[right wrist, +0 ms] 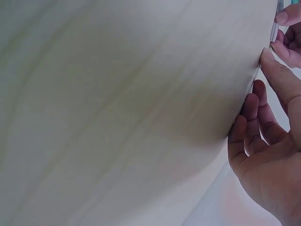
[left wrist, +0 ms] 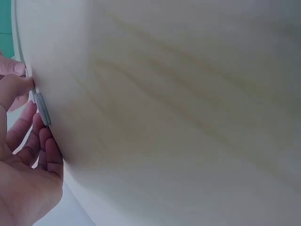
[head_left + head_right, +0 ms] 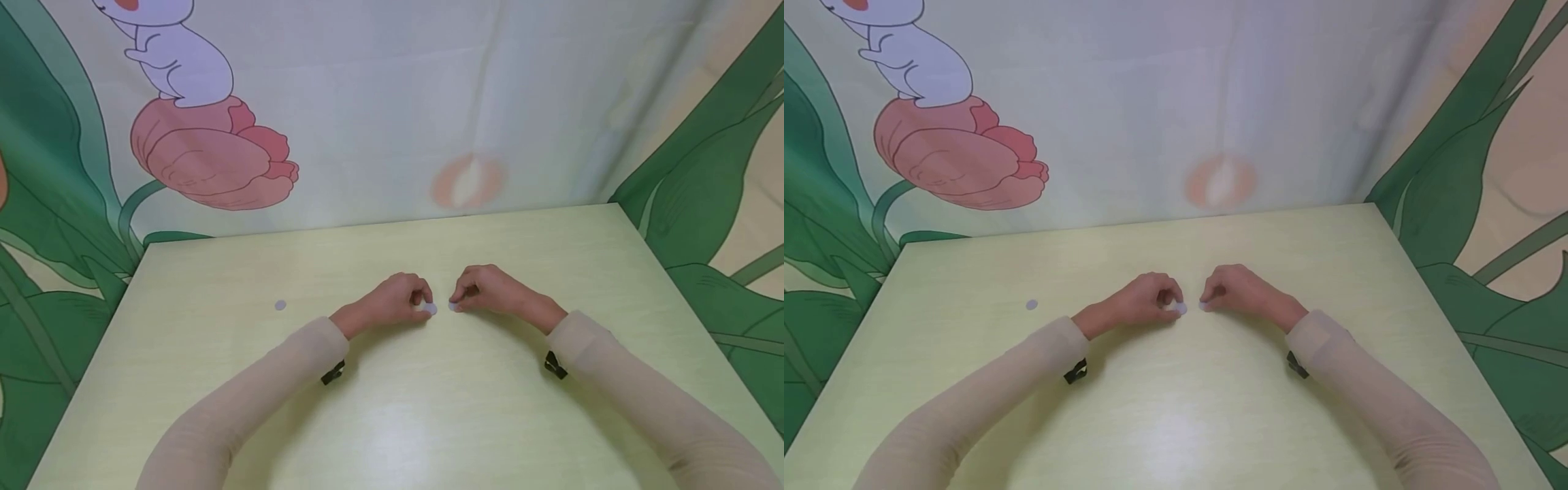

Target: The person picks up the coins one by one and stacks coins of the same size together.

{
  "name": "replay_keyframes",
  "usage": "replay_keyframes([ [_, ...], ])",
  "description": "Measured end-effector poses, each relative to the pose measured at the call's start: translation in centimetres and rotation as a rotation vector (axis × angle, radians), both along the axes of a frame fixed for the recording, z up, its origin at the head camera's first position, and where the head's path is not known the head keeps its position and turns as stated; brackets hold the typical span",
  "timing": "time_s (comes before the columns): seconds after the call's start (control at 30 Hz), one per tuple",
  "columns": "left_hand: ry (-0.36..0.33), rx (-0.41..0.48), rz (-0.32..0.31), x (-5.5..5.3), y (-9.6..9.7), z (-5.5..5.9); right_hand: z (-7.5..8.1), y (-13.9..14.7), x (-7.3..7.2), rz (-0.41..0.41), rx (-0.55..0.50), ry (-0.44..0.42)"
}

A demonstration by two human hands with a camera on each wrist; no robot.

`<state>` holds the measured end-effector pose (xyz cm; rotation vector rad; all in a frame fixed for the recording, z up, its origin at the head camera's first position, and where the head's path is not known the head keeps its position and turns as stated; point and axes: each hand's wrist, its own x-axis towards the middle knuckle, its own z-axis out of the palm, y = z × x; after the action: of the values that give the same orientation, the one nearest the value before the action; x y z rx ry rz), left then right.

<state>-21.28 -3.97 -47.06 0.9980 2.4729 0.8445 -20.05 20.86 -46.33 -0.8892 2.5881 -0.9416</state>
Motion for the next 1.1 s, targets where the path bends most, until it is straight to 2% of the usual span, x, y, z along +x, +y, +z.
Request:
replay_keyframes([
  [0.13, 0.019, -0.037, -0.002, 0.2, 0.1, 0.1, 0.2, -0.2, 0.0, 0.009, 0.009, 0.015],
  [0.2, 0.007, -0.043, 0.005, 0.3, 0.1, 0.1, 0.0, -0.2, 0.0, 0.012, 0.015, 0.027],
  [0.37, -0.022, 0.004, 0.025, 1.1, -0.3, 0.8, 0.1, 0.0, 0.2, -0.018, -0.001, 0.025],
  [0.5, -0.015, 0.037, 0.085, 1.9, -1.3, 1.7, 0.2, 0.3, 0.3, -0.031, -0.029, -0.006],
  [0.67, -0.01, 0.072, 0.181, 2.3, -3.8, 3.0, -0.1, 0.6, 0.1, -0.01, -0.025, -0.022],
  [0.87, 0.006, 0.146, 0.29, 2.6, -7.5, 3.2, -0.1, 0.7, 0.1, -0.004, -0.024, -0.018],
  [1.1, 0.027, 0.208, 0.378, 3.4, -11.2, 3.4, 0.2, 0.4, 0.3, -0.034, 0.028, -0.008],
])
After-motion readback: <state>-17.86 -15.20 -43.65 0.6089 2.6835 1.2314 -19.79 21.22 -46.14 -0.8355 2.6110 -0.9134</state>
